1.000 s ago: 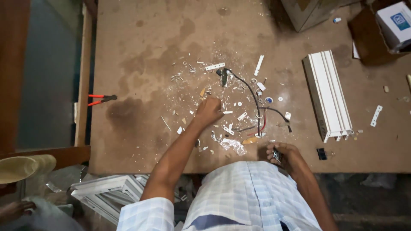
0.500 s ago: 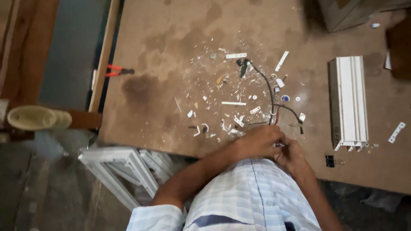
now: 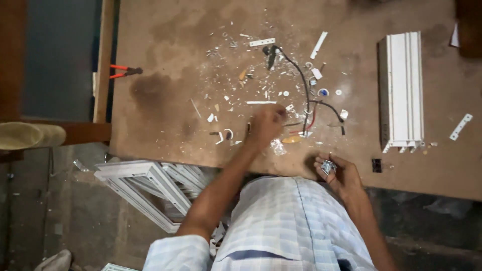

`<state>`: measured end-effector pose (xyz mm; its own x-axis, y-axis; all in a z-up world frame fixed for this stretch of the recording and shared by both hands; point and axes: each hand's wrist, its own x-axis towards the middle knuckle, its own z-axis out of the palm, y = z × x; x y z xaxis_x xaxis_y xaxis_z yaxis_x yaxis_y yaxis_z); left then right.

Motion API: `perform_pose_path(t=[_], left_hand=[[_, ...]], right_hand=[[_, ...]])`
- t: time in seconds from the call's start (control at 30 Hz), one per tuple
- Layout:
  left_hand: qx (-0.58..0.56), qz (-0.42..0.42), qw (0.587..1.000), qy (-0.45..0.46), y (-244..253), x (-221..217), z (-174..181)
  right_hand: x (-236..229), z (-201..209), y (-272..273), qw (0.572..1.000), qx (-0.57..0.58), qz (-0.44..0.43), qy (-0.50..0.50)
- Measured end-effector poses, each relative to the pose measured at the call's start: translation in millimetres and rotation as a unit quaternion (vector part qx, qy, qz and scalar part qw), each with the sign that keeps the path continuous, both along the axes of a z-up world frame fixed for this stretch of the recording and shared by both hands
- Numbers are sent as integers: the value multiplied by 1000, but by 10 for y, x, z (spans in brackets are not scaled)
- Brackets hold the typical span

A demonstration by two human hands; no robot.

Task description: The person sorts small metal screws from a mixed pile of debris on a workbench. They repeatedly pick up screws with one hand and transfer them to the other hand, accumulating a small pile while leaving other debris behind.

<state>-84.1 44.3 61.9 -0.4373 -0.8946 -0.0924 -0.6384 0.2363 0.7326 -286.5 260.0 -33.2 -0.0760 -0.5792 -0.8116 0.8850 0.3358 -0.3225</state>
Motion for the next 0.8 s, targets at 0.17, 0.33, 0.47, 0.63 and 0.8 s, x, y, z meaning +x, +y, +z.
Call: perform_pose_path(t=[0.17, 0.33, 0.47, 0.63, 0.8], left_hand=[[-69, 79, 994, 13, -635, -6, -240], [-93, 108, 989, -32, -968, -129, -570], [-44, 126, 984, -120, -1056, -262, -721], [-29, 153, 985, -74, -954, -195, -696], [53, 130, 990, -14, -567, -427, -365]], right_hand=[[-286, -166, 347, 999, 15, -10, 30], [-620, -386, 715, 998, 5, -32, 49], [-938, -483, 925, 997, 9, -61, 54], [-1250, -532, 1043, 997, 19, -46, 56], [-1482, -265, 775, 998, 16, 1, 64]])
